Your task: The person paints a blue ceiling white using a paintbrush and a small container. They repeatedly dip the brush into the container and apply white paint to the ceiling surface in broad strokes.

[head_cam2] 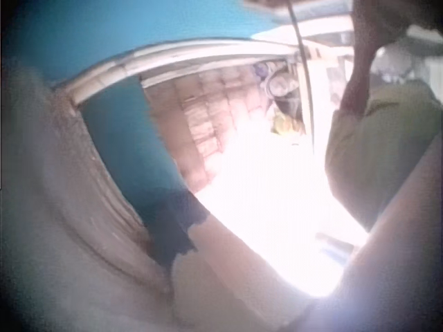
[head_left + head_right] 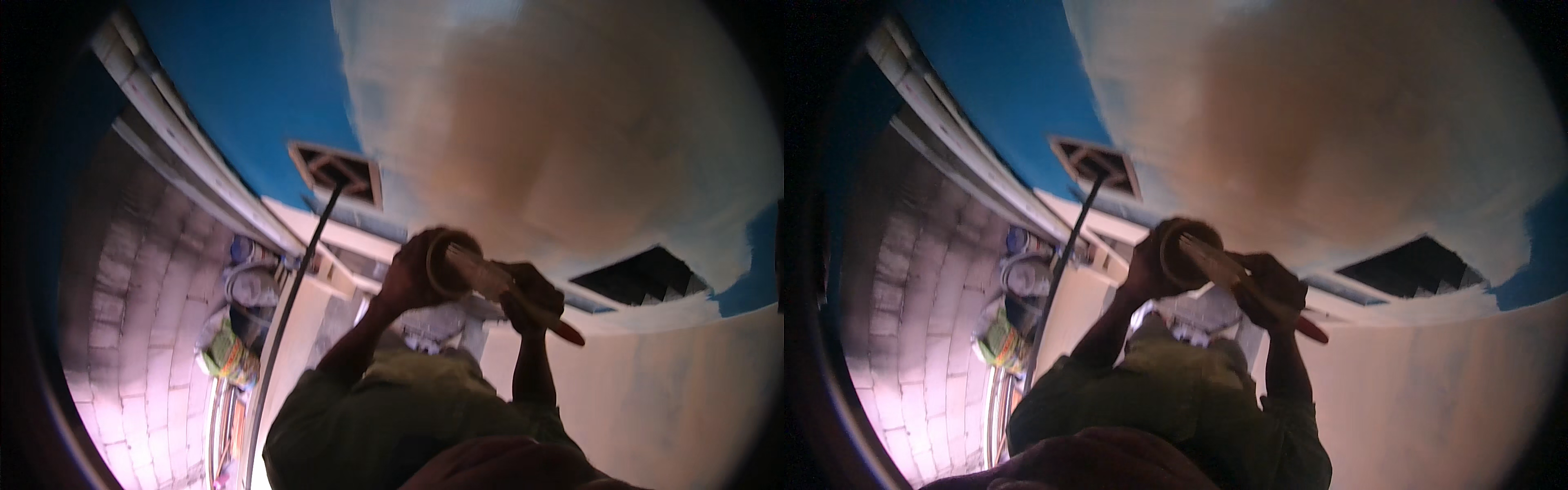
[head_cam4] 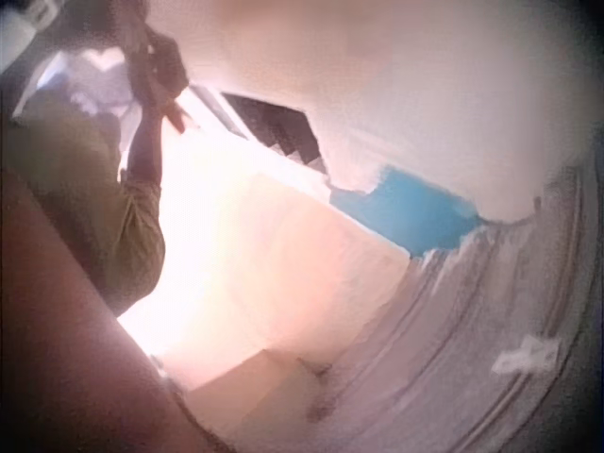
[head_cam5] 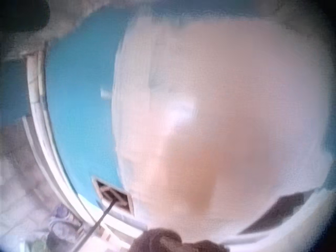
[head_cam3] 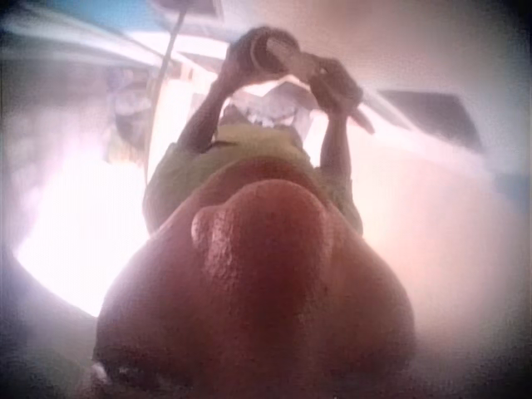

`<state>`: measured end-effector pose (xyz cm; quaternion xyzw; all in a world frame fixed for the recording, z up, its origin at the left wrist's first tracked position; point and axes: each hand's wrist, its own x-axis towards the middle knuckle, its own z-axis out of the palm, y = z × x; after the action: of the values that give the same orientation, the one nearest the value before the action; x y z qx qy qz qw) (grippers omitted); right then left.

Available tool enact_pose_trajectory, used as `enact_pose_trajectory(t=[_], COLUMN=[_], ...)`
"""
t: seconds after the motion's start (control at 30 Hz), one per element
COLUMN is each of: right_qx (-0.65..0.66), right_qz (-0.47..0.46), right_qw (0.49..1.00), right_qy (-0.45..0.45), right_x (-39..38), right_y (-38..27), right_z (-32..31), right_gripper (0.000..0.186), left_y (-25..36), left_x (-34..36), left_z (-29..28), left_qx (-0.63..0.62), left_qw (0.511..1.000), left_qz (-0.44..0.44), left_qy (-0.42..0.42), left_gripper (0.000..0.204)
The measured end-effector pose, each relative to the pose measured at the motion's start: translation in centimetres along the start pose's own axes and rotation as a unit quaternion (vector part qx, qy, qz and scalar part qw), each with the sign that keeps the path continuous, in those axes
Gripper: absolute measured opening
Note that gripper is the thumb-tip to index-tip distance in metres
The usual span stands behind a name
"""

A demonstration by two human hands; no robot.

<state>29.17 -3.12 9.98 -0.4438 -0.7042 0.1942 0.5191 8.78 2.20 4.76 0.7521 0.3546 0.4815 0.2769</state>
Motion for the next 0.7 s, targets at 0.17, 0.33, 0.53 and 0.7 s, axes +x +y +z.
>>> enact_pose_trajectory(t=[0.17, 0.33, 0.53, 0.7], right_qx=[0.086, -0.128, 0.085, -0.002], right_qz=[-0.056, -0.016, 0.018, 0.063], right_qw=[0.993, 0.991, 0.994, 0.998], right_qy=[0.055, -0.027, 0.064, 0.001], right_x=[0.2, 0.8, 1.3, 2.0], right_y=[1.0, -0.8, -0.6, -1.4], right_z=[0.6, -0.4, 1.0, 0.6], right_gripper=[0.020, 0.023, 0.020, 0.018], left_y=[1.7, 2.1, 1.8, 2.1], left_x=[1.5, 2.0, 2.1, 2.4], left_z=[-0.3, -0.6, -0.5, -1.3], left_qx=[0.002, -0.003, 0.032, 0.008], left_qw=[1.000, 0.999, 0.999, 1.000], left_qz=[0.015, 0.001, -0.012, 0.005], left_qy=[-0.007, -0.039, -0.004, 0.001], left_gripper=[0.076, 0.074, 0.075, 0.073])
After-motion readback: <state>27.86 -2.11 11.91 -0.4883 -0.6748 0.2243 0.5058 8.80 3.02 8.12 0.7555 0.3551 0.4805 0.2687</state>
